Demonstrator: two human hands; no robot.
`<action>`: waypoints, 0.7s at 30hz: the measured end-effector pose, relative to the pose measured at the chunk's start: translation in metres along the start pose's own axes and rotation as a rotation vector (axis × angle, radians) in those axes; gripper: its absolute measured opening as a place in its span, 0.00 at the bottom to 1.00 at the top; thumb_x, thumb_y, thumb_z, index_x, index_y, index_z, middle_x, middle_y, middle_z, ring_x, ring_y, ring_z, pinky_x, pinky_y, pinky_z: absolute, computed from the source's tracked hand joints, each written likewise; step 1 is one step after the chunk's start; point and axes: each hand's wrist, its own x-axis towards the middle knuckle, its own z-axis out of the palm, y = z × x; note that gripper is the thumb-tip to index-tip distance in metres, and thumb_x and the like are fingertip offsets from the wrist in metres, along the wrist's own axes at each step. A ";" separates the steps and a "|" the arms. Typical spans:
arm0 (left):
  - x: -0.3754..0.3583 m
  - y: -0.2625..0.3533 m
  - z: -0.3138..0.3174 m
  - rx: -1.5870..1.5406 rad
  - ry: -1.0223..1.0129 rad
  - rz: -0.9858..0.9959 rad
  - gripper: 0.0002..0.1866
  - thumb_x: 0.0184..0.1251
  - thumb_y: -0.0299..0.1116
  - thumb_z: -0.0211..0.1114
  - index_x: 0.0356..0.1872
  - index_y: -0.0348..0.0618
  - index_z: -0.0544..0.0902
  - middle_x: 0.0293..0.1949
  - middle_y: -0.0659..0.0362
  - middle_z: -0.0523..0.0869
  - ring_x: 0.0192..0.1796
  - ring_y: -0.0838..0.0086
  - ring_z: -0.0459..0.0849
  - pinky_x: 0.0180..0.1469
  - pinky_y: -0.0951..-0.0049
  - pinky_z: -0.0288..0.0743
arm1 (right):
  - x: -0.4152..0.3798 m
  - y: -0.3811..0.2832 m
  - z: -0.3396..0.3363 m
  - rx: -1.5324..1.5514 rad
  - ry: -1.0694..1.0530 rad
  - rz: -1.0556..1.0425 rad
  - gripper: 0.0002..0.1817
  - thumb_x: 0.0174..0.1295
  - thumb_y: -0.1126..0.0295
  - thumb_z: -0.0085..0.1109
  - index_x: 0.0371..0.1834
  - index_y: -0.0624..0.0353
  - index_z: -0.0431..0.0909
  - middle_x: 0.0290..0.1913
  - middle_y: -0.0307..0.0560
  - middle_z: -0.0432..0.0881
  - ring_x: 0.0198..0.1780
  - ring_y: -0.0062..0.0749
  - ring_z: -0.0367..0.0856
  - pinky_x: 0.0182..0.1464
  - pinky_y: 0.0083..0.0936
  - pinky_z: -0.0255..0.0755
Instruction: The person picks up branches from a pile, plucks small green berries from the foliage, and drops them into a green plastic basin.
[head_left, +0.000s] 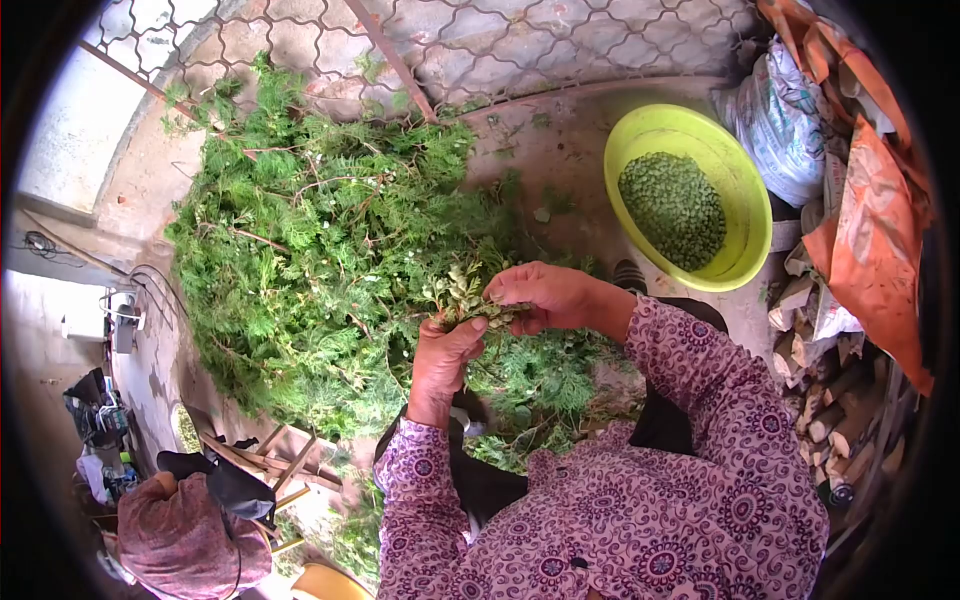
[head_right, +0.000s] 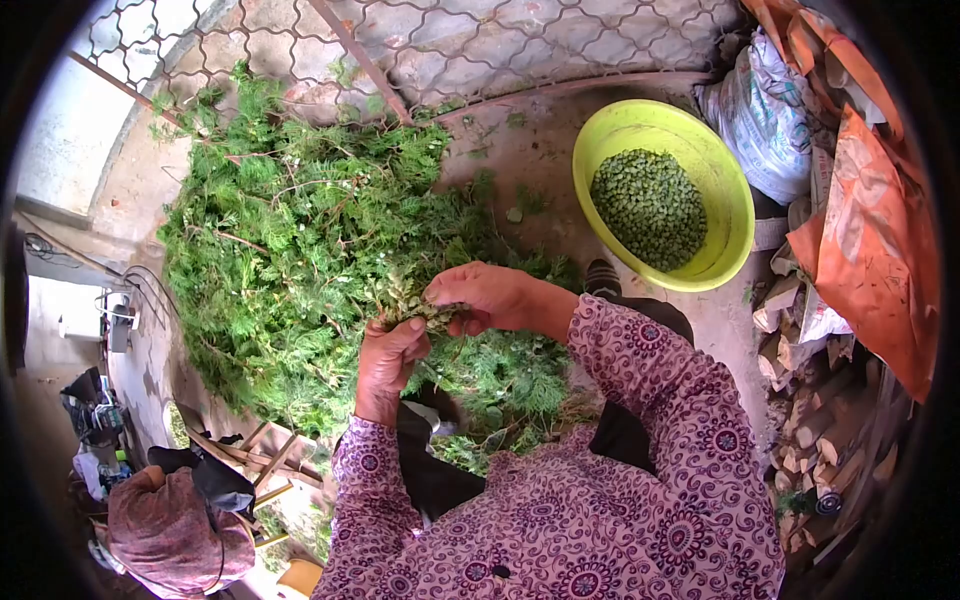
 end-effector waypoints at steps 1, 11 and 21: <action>0.000 0.000 -0.001 -0.025 -0.013 -0.007 0.07 0.51 0.20 0.65 0.30 0.44 0.80 0.23 0.66 0.79 0.17 0.87 0.66 0.18 0.85 0.56 | -0.001 -0.001 0.000 0.028 0.000 0.012 0.07 0.57 0.66 0.56 0.35 0.55 0.74 0.26 0.31 0.76 0.23 0.17 0.75 0.23 0.14 0.66; 0.002 0.000 0.000 -0.071 0.027 -0.032 0.05 0.51 0.21 0.64 0.25 0.43 0.78 0.17 0.67 0.74 0.14 0.85 0.63 0.16 0.82 0.54 | 0.004 0.005 -0.009 -0.021 -0.039 0.018 0.06 0.56 0.67 0.57 0.33 0.55 0.73 0.25 0.32 0.75 0.25 0.17 0.75 0.24 0.13 0.66; -0.002 -0.004 0.003 -0.206 -0.072 -0.048 0.05 0.51 0.20 0.63 0.28 0.41 0.76 0.16 0.66 0.74 0.14 0.85 0.62 0.17 0.82 0.54 | 0.004 0.009 -0.003 0.141 -0.145 0.011 0.02 0.53 0.74 0.51 0.30 0.58 0.72 0.25 0.37 0.75 0.25 0.22 0.75 0.23 0.14 0.64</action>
